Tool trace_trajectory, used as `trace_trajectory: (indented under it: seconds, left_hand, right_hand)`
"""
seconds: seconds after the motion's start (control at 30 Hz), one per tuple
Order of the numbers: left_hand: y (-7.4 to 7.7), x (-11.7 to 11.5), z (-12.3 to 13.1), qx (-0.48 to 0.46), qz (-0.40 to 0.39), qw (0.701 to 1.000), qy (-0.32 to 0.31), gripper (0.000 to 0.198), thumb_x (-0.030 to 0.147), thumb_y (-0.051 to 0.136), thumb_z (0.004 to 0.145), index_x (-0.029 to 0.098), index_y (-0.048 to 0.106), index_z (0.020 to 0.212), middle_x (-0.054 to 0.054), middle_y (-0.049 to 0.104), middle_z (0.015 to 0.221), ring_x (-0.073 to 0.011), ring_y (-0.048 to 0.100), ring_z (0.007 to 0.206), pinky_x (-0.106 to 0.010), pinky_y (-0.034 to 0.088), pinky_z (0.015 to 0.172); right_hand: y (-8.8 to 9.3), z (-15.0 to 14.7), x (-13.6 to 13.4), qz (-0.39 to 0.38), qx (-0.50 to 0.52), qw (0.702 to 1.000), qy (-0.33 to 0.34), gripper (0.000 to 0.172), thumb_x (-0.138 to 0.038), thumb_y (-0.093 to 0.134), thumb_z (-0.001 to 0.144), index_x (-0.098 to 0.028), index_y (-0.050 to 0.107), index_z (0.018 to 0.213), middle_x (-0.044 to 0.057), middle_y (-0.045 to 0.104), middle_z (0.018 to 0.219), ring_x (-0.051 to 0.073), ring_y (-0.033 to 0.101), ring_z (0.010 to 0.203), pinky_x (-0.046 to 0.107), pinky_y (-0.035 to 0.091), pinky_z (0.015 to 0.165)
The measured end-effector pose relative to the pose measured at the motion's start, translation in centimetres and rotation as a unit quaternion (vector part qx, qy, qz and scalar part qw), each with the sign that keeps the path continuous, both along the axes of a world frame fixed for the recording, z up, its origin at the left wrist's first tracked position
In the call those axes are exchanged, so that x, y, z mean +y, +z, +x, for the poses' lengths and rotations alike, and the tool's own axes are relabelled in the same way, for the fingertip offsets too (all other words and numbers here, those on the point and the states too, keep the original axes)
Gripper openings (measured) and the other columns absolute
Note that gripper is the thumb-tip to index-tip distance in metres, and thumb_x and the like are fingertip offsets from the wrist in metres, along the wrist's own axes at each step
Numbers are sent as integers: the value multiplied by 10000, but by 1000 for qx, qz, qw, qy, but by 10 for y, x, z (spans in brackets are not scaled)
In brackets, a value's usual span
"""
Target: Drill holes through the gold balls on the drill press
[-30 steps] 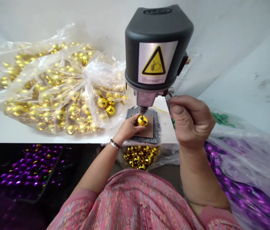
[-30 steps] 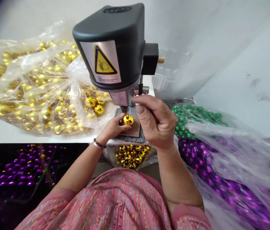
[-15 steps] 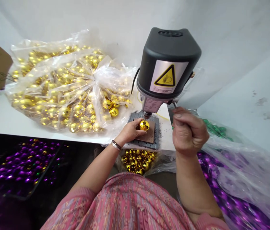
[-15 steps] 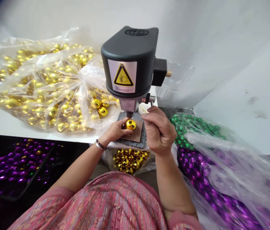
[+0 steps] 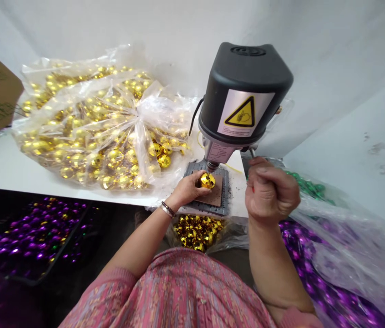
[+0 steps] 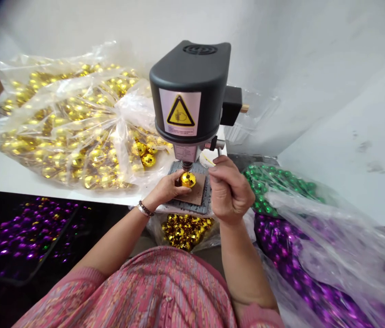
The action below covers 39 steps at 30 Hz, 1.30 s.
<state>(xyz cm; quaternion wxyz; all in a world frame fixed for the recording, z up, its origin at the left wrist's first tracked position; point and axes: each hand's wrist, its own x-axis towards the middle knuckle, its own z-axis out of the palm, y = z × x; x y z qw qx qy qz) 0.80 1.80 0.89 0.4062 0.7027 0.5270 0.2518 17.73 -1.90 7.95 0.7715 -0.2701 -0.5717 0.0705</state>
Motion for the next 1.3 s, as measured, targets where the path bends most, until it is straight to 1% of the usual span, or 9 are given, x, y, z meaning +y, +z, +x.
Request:
trace_trajectory:
  seconds: [0.13,0.27,0.5,0.63,0.7,0.77,0.9,1.07,1.3]
  left_hand:
    - [-6,-1,-1,-14,12,1000,-3,685,281,791,731,158,589,1373,-79,720,1207,-238,667,1054,-329,512,941]
    - [-8,-9,-4,-28,25,999,0,680,248,780,713,164,576,1357,-60,719,1176,-220,672,1034,-333,520,953]
    - [-4,-27,-23,-66,50,993,-86,658,176,731,742,149,575,1380,-125,659,1351,-233,622,1231,-365,463,1088]
    - [8,-34,-39,-50,58,985,-155,744,281,808,725,175,562,1420,-140,657,1359,-212,670,1094,-334,528,981]
    - [15,-29,-47,-26,78,989,-126,698,333,777,776,205,559,1427,-119,688,1312,-167,676,922,-315,554,894]
    - [21,-14,-54,26,119,992,-37,517,310,656,882,207,596,1385,-98,720,1246,-148,660,851,-311,551,879]
    - [29,28,-68,215,186,946,155,412,115,428,940,133,660,1280,-157,695,1272,-244,635,1169,-356,481,1031]
    - [25,57,-74,394,83,899,172,389,150,428,927,120,659,1239,-214,660,1274,-342,652,1141,-434,509,941]
    - [24,53,-73,442,80,885,121,459,208,552,877,179,610,1331,-206,689,1196,-372,664,1106,-454,509,909]
  right_hand:
    - [40,-7,2,-34,52,998,-1,146,-339,615,884,-300,716,983,-61,505,577,60,494,504,258,502,570]
    - [67,-8,14,-43,63,997,17,160,-330,562,921,-240,694,904,-71,436,554,10,431,466,167,397,482]
    - [70,-9,14,-43,97,993,48,146,-291,590,909,-207,684,835,-69,505,587,10,487,476,180,393,454]
    - [66,-8,14,-36,90,994,44,169,-338,603,908,-199,684,856,-70,509,591,10,490,479,181,377,448]
    - [64,-8,15,-27,77,996,32,193,-362,593,912,-198,686,871,-74,501,596,-4,489,485,164,378,462]
    - [62,-7,16,-17,70,997,22,201,-362,581,918,-200,692,878,-76,512,618,-18,486,491,152,380,476]
    - [61,-7,14,-24,68,997,24,194,-364,576,923,-223,703,878,-79,509,621,-18,473,503,158,379,490]
    - [61,-7,10,-47,66,996,27,190,-384,604,905,-220,691,866,-61,500,590,33,479,515,225,383,501]
    - [59,-4,11,-45,58,997,26,204,-410,611,896,-226,654,820,-50,504,595,63,481,514,269,389,513]
